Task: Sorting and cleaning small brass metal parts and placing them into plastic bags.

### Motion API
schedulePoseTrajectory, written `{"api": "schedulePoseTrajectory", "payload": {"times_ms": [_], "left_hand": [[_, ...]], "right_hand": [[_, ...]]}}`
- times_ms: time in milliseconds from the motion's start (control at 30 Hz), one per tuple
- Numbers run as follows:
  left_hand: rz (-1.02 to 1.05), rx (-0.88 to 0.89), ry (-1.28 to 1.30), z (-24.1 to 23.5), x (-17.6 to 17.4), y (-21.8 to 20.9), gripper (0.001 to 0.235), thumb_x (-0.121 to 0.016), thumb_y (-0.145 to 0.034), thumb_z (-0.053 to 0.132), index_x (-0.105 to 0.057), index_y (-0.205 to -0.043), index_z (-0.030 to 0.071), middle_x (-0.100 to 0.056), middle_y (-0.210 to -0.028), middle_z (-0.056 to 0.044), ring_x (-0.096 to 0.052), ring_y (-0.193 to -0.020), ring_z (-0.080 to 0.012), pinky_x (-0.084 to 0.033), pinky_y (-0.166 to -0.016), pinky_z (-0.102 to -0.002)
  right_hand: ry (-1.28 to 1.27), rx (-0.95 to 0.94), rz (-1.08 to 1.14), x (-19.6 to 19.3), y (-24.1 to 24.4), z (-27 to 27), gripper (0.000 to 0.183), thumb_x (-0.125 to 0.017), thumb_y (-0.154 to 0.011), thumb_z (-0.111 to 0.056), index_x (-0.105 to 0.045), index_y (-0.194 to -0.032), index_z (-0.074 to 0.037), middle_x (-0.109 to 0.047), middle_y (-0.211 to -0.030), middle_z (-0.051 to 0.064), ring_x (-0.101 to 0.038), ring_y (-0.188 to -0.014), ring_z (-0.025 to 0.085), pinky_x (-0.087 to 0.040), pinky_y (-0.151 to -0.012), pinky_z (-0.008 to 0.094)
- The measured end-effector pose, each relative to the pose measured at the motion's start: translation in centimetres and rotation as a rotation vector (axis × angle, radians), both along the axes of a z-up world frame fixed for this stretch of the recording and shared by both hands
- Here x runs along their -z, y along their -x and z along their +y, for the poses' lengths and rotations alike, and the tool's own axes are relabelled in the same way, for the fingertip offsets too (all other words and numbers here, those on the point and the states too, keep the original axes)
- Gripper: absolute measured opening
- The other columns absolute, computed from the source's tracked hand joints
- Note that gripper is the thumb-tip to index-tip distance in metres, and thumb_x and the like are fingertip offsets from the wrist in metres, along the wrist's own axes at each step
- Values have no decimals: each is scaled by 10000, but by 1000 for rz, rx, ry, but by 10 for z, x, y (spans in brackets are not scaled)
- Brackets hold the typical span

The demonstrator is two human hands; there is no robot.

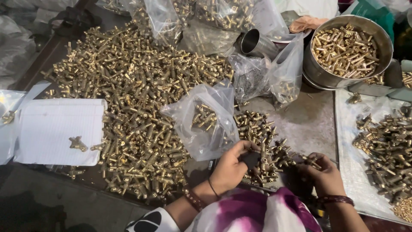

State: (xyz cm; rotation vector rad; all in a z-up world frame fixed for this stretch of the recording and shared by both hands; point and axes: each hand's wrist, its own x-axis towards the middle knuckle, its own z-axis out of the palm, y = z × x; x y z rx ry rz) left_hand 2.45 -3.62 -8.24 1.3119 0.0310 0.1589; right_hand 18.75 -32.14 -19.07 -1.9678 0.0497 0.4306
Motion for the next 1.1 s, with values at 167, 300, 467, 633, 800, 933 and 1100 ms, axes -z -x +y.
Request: {"api": "schedulePoseTrajectory", "payload": {"times_ms": [167, 300, 467, 633, 800, 933, 1100], "left_hand": [[98, 195, 622, 1, 6, -1, 159, -471, -1090, 22, -499, -1241, -19, -717, -1010, -174, -741, -833, -256, -596, -664, -317], [196, 203, 296, -5, 29, -5, 234, -608, -1019, 91, -550, -1237, 31, -691, -954, -90, -678, -776, -153, -556, -646, -270], [163, 175, -69, -11, 69, -10, 209, -717, -930, 143, -724, -1088, 7, -693, -905, -36, -589, -785, -45, -506, -686, -214], [372, 107, -306, -6, 56, -8, 181, -679, -908, 185, -769, -1017, 72, -668, -692, -17, -544, -603, -61, -437, -552, -284], [258, 61, -510, -8, 14, -13, 173, -728, -822, 157, -760, -972, 78, -712, -715, -73, -651, -623, -140, -513, -609, -324], [286, 140, -903, -16, -21, -33, 297, -667, -777, 127, -686, -1073, 116, -705, -725, -157, -692, -685, -302, -547, -668, -425], [17, 108, -1309, -29, 31, -52, 139, -627, -784, 70, -703, -898, 45, -709, -880, -155, -709, -834, -337, -574, -725, -462]], "right_hand": [[-706, 87, 199, -2, -5, -11, 296, -637, -873, 18, -590, -1146, -86, -649, -1020, 67, -688, -934, 225, -564, -789, 366], [-1152, -48, 212, -31, 6, 3, 462, -598, -895, -116, -565, -1353, -69, -667, -1105, 104, -636, -895, 219, -476, -686, 329], [-887, 29, 340, -32, 21, 32, 737, -603, -803, -463, -552, -1435, -89, -682, -1150, 124, -623, -870, 239, -472, -659, 354], [-852, 190, 441, -67, 30, 61, 885, -517, -903, -735, -533, -1486, -69, -604, -1248, 170, -597, -1030, 307, -487, -888, 420], [-861, 174, 390, -111, 32, 66, 997, -379, -841, -825, -485, -1477, -64, -558, -1427, 204, -548, -1297, 376, -434, -1027, 477], [-838, 155, 403, -119, 40, 69, 1093, -310, -811, -878, -402, -1535, -64, -509, -1473, 249, -494, -1372, 413, -394, -1058, 508], [-873, 107, 405, -123, 40, 64, 1135, -275, -801, -885, -347, -1559, -43, -485, -1491, 253, -472, -1390, 424, -376, -1080, 551]]}}
